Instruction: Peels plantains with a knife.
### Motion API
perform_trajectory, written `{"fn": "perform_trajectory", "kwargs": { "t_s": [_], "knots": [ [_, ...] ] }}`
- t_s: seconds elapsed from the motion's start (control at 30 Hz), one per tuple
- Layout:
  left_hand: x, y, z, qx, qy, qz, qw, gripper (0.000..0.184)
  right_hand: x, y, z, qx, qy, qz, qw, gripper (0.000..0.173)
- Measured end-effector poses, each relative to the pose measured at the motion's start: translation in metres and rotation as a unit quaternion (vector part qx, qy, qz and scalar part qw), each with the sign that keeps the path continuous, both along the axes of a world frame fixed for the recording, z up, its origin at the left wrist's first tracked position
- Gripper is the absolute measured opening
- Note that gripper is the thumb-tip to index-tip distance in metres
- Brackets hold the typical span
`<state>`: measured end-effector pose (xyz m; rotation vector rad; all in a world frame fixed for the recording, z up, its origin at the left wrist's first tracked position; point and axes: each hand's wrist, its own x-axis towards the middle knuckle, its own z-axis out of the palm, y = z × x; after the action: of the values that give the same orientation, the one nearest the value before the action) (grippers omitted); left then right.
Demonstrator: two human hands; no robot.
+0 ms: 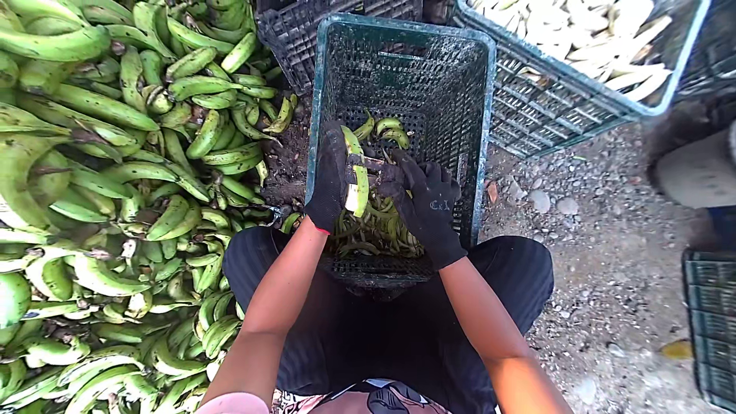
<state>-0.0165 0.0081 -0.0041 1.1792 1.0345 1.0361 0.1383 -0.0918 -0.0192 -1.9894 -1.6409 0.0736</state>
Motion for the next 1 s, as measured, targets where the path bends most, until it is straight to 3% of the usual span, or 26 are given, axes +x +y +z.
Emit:
{"fn": "perform_trajectory", "kwargs": {
  "t_s": [0.07,0.17,0.3,0.43,0.5,0.6,0.63,0.67,0.73,0.77,0.9,1.0],
  "knots": [
    [-0.003,-0.002,0.004,0.03,0.084,-0.048,0.995,0.06,0.001,0.001,0.002,-0.03,0.025,-0.01,0.999,0.069],
    [0.004,-0.011,0.004,0.042,0.088,-0.122,0.988,0.056,0.01,0.006,0.006,-0.104,0.097,-0.027,0.989,0.059],
    [-0.003,-0.024,0.006,0.153,0.274,-0.208,0.926,0.05,0.029,0.008,0.005,-0.146,0.197,0.018,0.969,0.061],
    [0.002,-0.033,0.016,0.18,0.336,-0.269,0.884,0.059,0.032,0.01,-0.004,-0.123,0.262,0.041,0.956,0.062],
    [0.009,-0.037,0.007,0.15,0.288,-0.296,0.898,0.062,0.038,0.014,-0.016,-0.118,0.31,0.036,0.943,0.054],
    [0.012,-0.026,0.002,0.002,0.088,-0.227,0.97,0.065,0.04,0.001,-0.025,-0.039,0.49,0.088,0.866,0.05],
    [0.01,-0.022,0.005,-0.047,0.015,-0.2,0.979,0.063,0.035,-0.004,-0.021,-0.037,0.499,0.082,0.862,0.049],
    [0.008,-0.02,0.008,-0.089,-0.045,-0.158,0.982,0.058,0.028,-0.005,-0.015,-0.059,0.432,0.051,0.899,0.045],
    [0.006,-0.014,0.009,-0.126,-0.124,-0.063,0.982,0.051,0.02,0.004,-0.014,-0.104,0.202,0.031,0.973,0.046],
    [0.003,-0.011,0.007,-0.134,-0.152,-0.029,0.979,0.047,0.017,0.007,-0.013,-0.094,0.124,0.049,0.987,0.05],
    [-0.002,-0.004,0.009,-0.271,-0.241,0.009,0.932,0.048,0.004,0.001,-0.017,0.029,0.051,0.151,0.987,0.067],
    [-0.012,0.003,0.004,-0.29,-0.298,-0.011,0.909,0.049,0.0,-0.001,-0.022,0.078,0.016,0.151,0.985,0.08]
  ]
}}
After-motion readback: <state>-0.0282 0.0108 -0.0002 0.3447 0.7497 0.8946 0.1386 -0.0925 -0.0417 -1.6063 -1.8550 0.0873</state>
